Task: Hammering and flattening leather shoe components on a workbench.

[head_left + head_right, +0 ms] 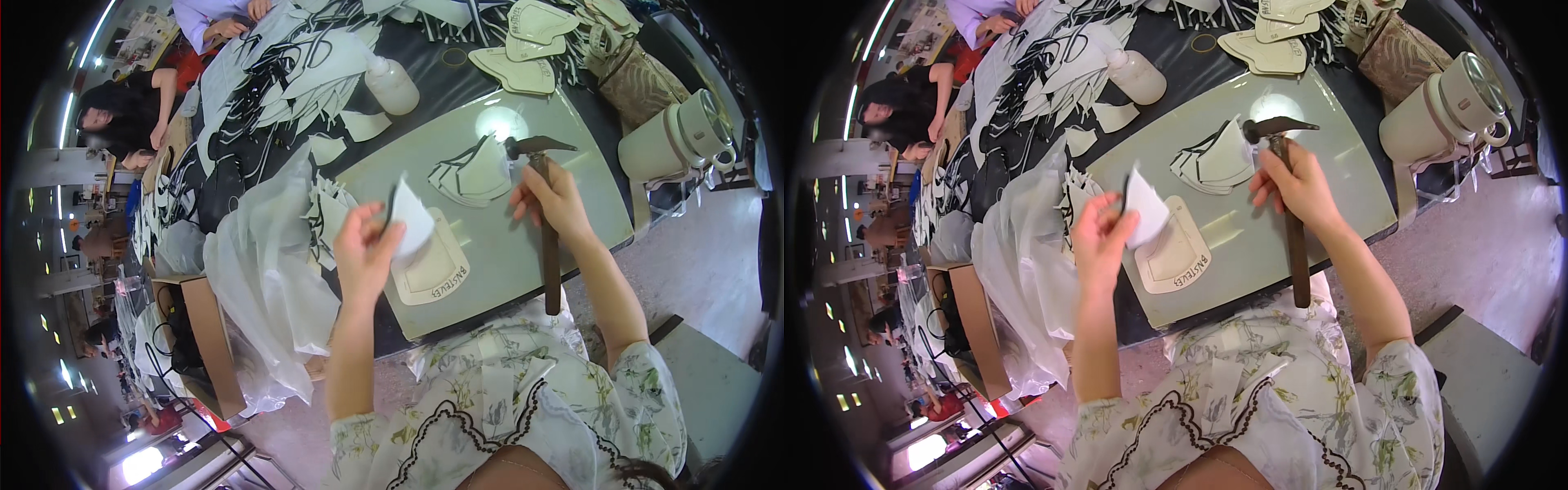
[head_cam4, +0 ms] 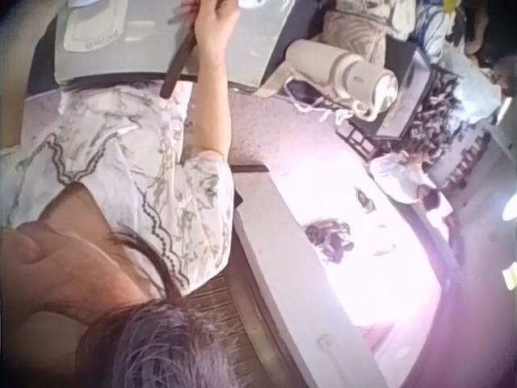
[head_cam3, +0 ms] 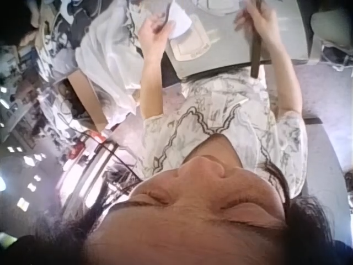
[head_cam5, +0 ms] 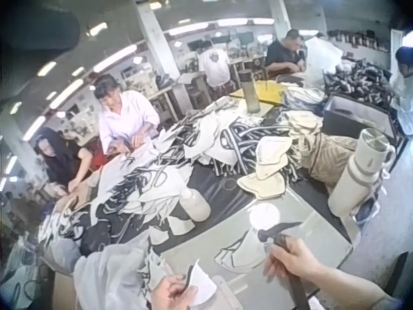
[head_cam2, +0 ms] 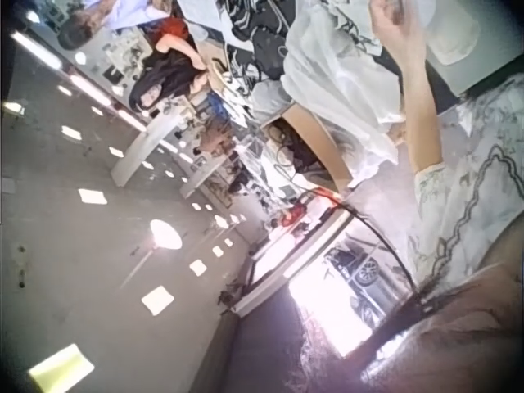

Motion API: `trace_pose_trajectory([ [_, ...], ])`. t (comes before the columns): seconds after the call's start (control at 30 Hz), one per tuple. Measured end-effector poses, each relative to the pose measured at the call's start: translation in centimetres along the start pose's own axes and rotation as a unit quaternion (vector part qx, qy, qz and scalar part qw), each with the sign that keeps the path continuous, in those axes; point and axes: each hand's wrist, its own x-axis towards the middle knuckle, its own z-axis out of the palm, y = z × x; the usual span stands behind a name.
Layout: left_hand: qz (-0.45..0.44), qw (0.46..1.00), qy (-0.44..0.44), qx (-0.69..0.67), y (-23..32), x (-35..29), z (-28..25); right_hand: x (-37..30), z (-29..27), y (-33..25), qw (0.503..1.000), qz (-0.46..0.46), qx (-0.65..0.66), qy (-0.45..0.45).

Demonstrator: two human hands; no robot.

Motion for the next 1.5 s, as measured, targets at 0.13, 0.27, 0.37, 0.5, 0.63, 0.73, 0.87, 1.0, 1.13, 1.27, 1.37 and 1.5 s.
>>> trace_pose_trajectory([
  [0.13,-0.030,0.999,0.019,0.028,-2.5,-4.7,0.5,-1.6,3.8,-1.6,0.987,0.059,0.026,-0.150],
  [0.27,-0.031,0.999,0.015,0.012,-2.4,-5.4,2.0,-2.2,5.9,-1.3,0.973,0.067,-0.034,-0.217],
  [0.37,-0.025,0.999,0.000,0.038,-2.7,-5.5,1.8,-2.5,5.9,-0.9,0.970,0.050,-0.090,-0.220],
  [0.5,-0.022,0.996,-0.010,0.081,-2.4,-5.4,1.6,-2.7,6.0,-0.7,0.974,0.046,-0.067,-0.210],
  [0.63,0.011,0.998,-0.003,0.068,-3.2,-5.4,1.5,-2.8,6.2,-0.9,0.974,0.046,-0.081,-0.206],
  [0.73,0.012,0.999,0.005,0.051,-3.5,-5.5,1.7,-2.7,6.3,-0.9,0.974,0.041,-0.078,-0.208],
  [0.87,0.010,0.995,0.003,0.101,-3.1,-5.6,2.0,-2.6,6.2,-1.0,0.973,0.041,-0.094,-0.209],
  [1.0,0.031,0.985,0.020,0.168,-3.1,-5.8,2.2,-2.7,6.5,-0.8,0.971,0.010,-0.056,-0.233],
  [1.13,0.098,0.969,0.048,0.220,-3.0,-6.1,2.6,-2.8,7.4,-0.4,0.961,-0.006,-0.100,-0.259],
  [1.27,0.034,0.978,0.024,0.205,-2.1,-6.1,0.8,-2.7,7.6,-0.3,0.959,-0.013,-0.114,-0.258],
  [1.37,-0.013,0.992,0.005,0.128,-1.9,-6.1,-0.1,-2.9,7.7,-0.8,0.957,-0.006,-0.127,-0.261],
  [1.5,-0.021,0.993,-0.012,0.116,-2.0,-5.9,-0.1,-2.9,7.7,-0.7,0.952,-0.021,-0.163,-0.258],
])
